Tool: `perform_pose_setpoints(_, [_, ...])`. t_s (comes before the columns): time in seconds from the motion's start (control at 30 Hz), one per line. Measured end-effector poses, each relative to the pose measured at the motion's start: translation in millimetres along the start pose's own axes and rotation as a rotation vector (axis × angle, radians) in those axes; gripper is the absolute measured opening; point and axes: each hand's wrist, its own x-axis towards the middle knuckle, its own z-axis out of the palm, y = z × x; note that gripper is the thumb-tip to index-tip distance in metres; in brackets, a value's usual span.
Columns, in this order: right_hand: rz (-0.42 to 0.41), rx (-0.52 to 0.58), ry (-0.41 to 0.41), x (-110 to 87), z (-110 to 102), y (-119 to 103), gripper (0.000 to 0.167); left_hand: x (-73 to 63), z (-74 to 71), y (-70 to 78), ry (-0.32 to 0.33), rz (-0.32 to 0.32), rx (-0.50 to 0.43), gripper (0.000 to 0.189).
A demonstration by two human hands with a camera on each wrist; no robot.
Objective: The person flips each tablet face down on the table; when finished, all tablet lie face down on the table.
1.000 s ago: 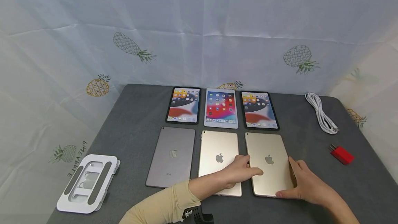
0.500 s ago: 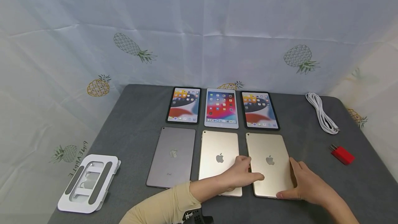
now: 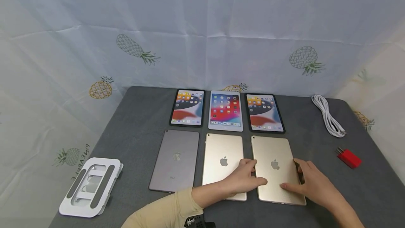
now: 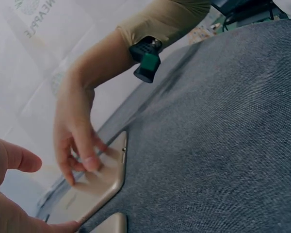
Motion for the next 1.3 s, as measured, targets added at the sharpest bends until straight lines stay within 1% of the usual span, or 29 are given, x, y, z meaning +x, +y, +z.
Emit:
perform_pose_setpoints(0.13, [-0.026, 0.046, 0.102, 5.0, 3, -2, 0.091, -1.0, -1.5, -4.5, 0.016, 0.065, -0.015, 0.06])
perform_pose_setpoints(0.27, [-0.08, 0.108, 0.155, 9.7, 5, -6, 0.075, -0.5, -5.8, -10.1, 0.01, 0.123, -0.057, 0.044])
perform_pose_setpoints(0.4, [-0.117, 0.128, 0.192, 13.0, 7, -11, 0.061, 0.7, -12.7, -15.1, -0.004, 0.148, -0.098, 0.028])
perform_pose_setpoints(0.53, [-0.133, 0.134, 0.22, 18.4, 8, -18, 0.053, 0.9, -21.3, -19.0, -0.01, 0.147, -0.149, 0.02])
perform_pose_setpoints(0.67, [-0.17, 0.206, 0.229, 27.7, 11, -25, 0.047, -0.5, -31.9, -20.9, 0.013, 0.123, -0.182, 0.019])
perform_pose_setpoints(0.77, [-0.194, 0.262, 0.229, 35.8, 14, -30, 0.045, -1.8, -40.4, -20.5, 0.048, 0.101, -0.202, 0.018])
perform_pose_setpoints(0.87, [-0.196, 0.294, 0.229, 43.5, 18, -37, 0.043, -2.6, -49.7, -20.7, 0.087, 0.092, -0.225, 0.018])
perform_pose_setpoints(1.0, [-0.203, 0.316, 0.224, 53.4, 21, -47, 0.043, -1.9, -64.3, -23.3, 0.136, 0.098, -0.231, 0.02])
perform_pose_setpoints(1.13, [-0.234, 0.354, 0.209, 63.8, 23, -57, 0.041, -0.2, -80.8, -26.6, 0.177, 0.114, -0.241, 0.023])
perform_pose_setpoints(1.3, [-0.239, 0.399, 0.163, 76.6, 24, -69, 0.04, 1.3, -103.7, -27.6, 0.246, 0.112, -0.293, 0.027])
